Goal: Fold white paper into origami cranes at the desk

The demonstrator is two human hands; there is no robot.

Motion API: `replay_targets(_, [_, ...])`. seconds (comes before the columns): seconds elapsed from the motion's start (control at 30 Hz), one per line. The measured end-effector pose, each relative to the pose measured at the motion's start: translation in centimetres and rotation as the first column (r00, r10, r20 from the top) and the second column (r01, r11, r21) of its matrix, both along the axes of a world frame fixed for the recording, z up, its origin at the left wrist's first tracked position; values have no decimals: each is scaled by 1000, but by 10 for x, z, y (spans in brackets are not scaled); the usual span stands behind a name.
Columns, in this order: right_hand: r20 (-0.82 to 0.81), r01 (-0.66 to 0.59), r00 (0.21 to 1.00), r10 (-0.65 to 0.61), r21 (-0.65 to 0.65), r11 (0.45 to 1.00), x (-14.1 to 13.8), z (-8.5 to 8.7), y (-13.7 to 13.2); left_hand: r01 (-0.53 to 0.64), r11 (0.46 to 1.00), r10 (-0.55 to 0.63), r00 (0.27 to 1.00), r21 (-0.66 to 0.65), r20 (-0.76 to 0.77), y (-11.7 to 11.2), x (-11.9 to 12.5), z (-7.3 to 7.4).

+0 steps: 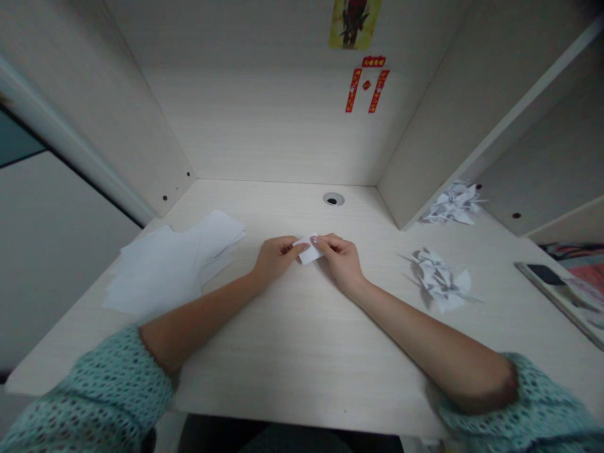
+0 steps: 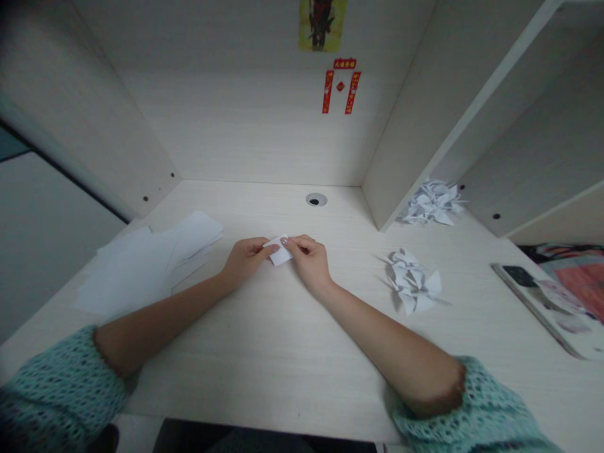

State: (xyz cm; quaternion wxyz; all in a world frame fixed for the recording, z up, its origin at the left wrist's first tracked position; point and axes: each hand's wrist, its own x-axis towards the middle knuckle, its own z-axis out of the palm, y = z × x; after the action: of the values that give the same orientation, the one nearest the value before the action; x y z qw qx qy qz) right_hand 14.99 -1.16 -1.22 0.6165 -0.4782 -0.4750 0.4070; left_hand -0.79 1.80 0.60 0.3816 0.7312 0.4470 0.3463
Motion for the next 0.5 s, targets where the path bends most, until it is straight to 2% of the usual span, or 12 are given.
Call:
replay_targets(0.33, [-3,54,999,-54,-121,991,-1,5,0,-52,996,51,999,68,17,-7,1,7])
replay_targets(0.5, [22,96,995,-94,-111,989,0,2,1,-56,995,54,998,79,21,-6,0,7])
